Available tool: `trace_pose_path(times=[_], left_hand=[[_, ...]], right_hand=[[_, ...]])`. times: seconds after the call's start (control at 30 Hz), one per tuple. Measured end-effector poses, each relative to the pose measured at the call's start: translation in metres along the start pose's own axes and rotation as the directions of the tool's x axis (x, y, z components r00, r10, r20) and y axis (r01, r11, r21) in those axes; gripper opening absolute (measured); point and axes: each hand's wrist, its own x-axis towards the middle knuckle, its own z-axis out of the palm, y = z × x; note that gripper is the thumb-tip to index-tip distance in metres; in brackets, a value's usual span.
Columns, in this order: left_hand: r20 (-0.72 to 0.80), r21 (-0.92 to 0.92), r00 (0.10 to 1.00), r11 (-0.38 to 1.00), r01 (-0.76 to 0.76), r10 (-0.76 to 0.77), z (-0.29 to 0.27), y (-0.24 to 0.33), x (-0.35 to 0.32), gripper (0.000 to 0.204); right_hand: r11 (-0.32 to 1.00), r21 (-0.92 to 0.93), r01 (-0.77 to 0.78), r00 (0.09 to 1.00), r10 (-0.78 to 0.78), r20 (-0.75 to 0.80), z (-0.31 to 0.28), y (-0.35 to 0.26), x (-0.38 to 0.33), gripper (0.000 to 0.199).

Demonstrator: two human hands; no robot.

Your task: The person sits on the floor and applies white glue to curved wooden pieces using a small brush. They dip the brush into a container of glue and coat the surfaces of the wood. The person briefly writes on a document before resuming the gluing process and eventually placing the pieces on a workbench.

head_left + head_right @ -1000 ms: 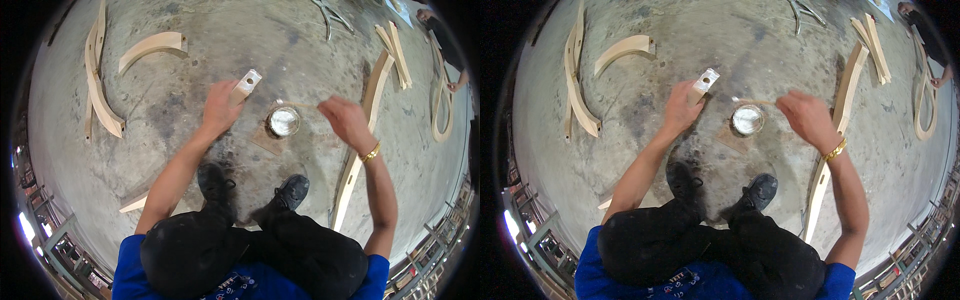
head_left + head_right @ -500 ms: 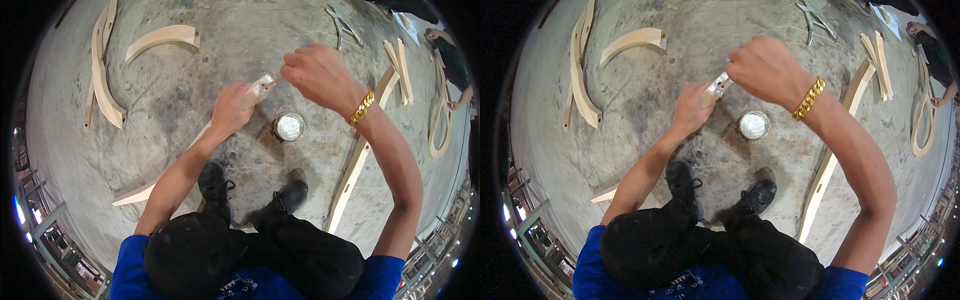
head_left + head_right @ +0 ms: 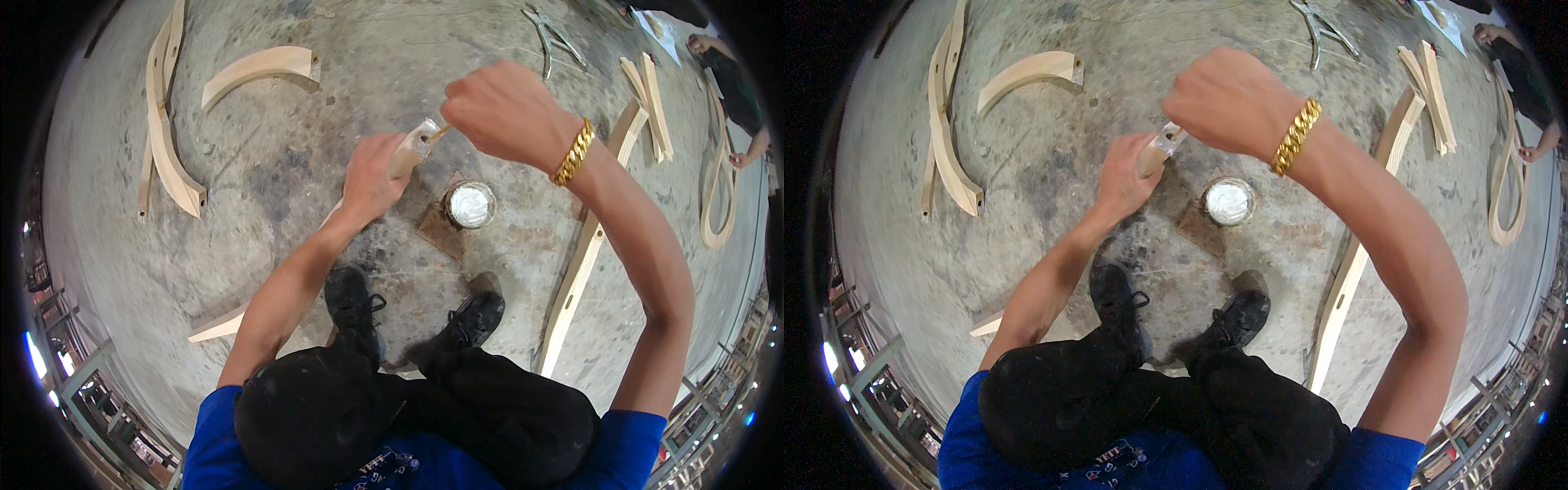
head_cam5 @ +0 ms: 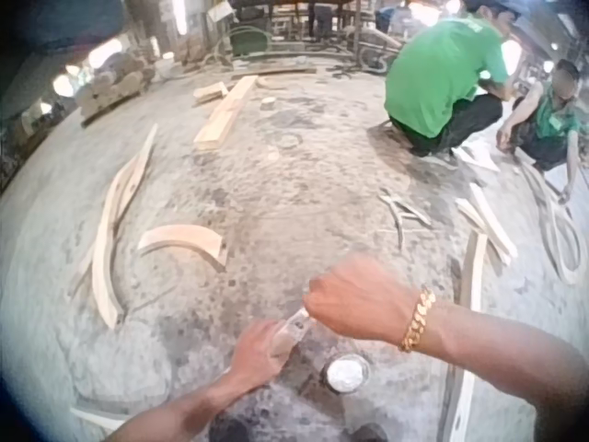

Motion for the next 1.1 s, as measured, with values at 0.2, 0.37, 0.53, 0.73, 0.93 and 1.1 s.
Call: trace_pose_path(times=[0.2,0.37,0.53,0.73,0.93,1.1], left_hand=[[0.056,-0.023,0.997,0.998,0.059,-0.058,0.0,-0.003,0.001,0.047],[0.075,0.004,0.993,0.996,0.09,-0.09,0.001,-0.004,-0.001,0.049],[0.1,-0.024,0.993,0.997,0.066,-0.064,0.001,-0.005,0.001,0.05],[0.101,0.005,0.993,0.998,0.067,-0.067,0.001,-0.006,-0.001,0.052],[0.095,0.012,0.993,0.998,0.068,-0.069,0.001,-0.002,0.001,0.046],[0.117,0.016,0.988,0.995,0.103,-0.104,-0.004,-0.004,0.002,0.049]], right_hand=[[0.991,0.002,-0.131,0.991,0.131,0.019,0.008,0.005,-0.016,0.013],[0.884,0.293,-0.365,0.901,0.414,-0.127,0.04,0.004,-0.052,0.015],[0.626,0.582,-0.519,0.724,0.684,-0.09,0.089,-0.02,-0.075,0.017],[0.359,0.809,-0.465,0.58,0.814,-0.029,0.127,-0.061,-0.072,0.018],[0.418,0.791,-0.447,0.519,0.841,-0.152,0.143,-0.079,-0.066,0.008],[0.401,0.791,-0.462,0.488,0.86,-0.151,0.147,-0.086,-0.052,0.008]])
